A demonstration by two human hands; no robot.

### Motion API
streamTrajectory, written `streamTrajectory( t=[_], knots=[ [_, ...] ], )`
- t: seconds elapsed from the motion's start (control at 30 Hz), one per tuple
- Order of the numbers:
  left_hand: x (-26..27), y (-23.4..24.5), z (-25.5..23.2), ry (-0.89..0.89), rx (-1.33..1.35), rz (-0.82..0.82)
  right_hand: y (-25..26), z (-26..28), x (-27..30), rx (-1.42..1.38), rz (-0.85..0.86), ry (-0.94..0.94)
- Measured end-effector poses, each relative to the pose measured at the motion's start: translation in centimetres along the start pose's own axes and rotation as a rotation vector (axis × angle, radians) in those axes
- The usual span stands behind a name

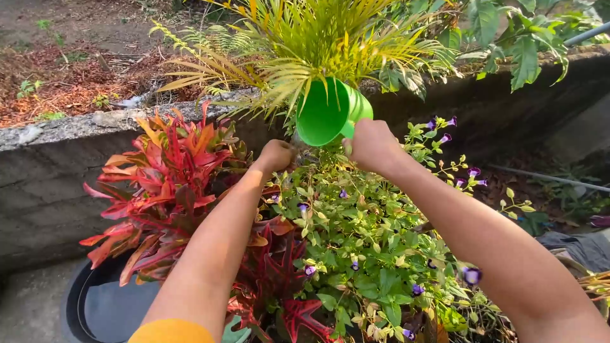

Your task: Watering various potted and garden plants using a plastic scoop and a bucket of water.

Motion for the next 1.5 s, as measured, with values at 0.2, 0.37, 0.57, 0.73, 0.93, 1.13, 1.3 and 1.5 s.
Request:
streamTrajectory(
  t=[0.2,0.37,0.57,0.73,0.93,1.13,1.3,1.5],
  knots=[
    [-0.2,0.1,-2.8,-0.007,-0.184,0.02,1.7,-0.4,-0.3,-0.101,0.017,-0.081],
    [-0.1,-1.9,-7.6,-0.135,-0.591,-0.03,3.8,-2.7,0.3,-0.06,-0.017,-0.207],
    [0.1,-5.2,-10.3,-0.189,-0.536,0.112,6.1,-7.2,0.7,-0.08,-0.091,-0.268],
    [3.4,-5.1,-12.4,-0.245,-0.527,0.108,6.5,-8.9,2.8,-0.068,-0.157,-0.314],
    [5.5,-3.1,-12.5,-0.188,-0.409,0.124,6.7,-10.4,2.6,-0.082,-0.199,-0.355],
    [4.4,-1.6,-13.3,-0.23,-0.633,0.102,6.6,-10.4,-1.8,-0.097,-0.221,-0.344],
    [2.8,0.6,-12.6,0.031,-0.308,0.113,7.6,-8.6,-6.3,-0.086,-0.185,-0.302],
    [7.3,2.8,-16.8,-0.292,-0.67,-0.025,8.5,-6.5,-7.3,-0.178,-0.267,-0.252]
  ],
)
Point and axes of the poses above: each hand's wrist, its own x-axis away from the middle knuckle, its own y-axis out of the back of the hand, z = x × y, the point moved 5 cm from there along -x, towards the middle knuckle, and after that the axes turned 13 degrees about -x, right-handed, at the moved point
